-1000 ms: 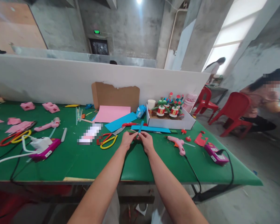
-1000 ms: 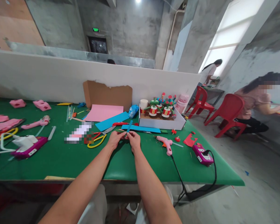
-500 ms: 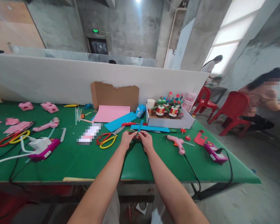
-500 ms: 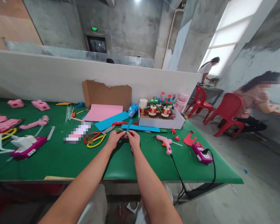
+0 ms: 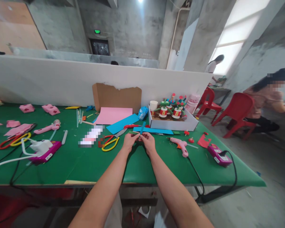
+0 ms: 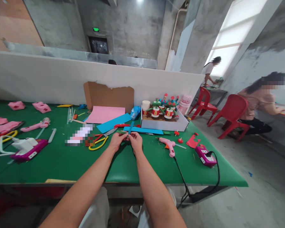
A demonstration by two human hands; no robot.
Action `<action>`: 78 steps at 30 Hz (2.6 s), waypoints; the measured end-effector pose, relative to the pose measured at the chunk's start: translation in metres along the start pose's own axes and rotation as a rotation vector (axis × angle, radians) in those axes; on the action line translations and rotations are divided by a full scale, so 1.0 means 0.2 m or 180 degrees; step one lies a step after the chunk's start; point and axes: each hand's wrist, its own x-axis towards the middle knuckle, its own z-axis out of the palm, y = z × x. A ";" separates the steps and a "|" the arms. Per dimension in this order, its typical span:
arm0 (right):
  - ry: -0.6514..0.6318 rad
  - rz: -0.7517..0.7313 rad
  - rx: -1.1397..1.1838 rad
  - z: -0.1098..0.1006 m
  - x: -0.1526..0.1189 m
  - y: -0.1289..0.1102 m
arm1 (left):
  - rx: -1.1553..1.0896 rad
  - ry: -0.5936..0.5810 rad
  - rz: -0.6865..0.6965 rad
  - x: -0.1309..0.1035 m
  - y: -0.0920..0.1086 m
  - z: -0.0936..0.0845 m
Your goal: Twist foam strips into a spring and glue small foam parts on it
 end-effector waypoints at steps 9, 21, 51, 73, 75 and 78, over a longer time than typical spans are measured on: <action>-0.0135 -0.0045 -0.0369 0.00 0.00 0.01 | -0.0608 0.0287 -0.0215 0.00 0.01 0.00; 0.0031 -0.0837 -0.1553 -0.01 -0.01 -0.02 | -0.1046 0.0120 -0.0782 -0.02 0.04 0.00; 0.0192 -0.0037 -0.0149 -0.01 0.02 0.00 | -0.0406 0.0752 0.0047 0.03 0.02 -0.02; 0.0109 0.0089 -0.0047 -0.02 0.03 0.02 | 0.0643 0.0354 0.0697 -0.02 0.05 0.01; 0.0096 0.0091 0.0016 -0.02 0.02 0.01 | 0.0683 0.0376 0.0705 -0.02 0.06 0.01; 0.0056 0.0111 0.0034 -0.01 0.01 0.00 | 0.0730 0.0380 0.0697 -0.02 0.06 0.01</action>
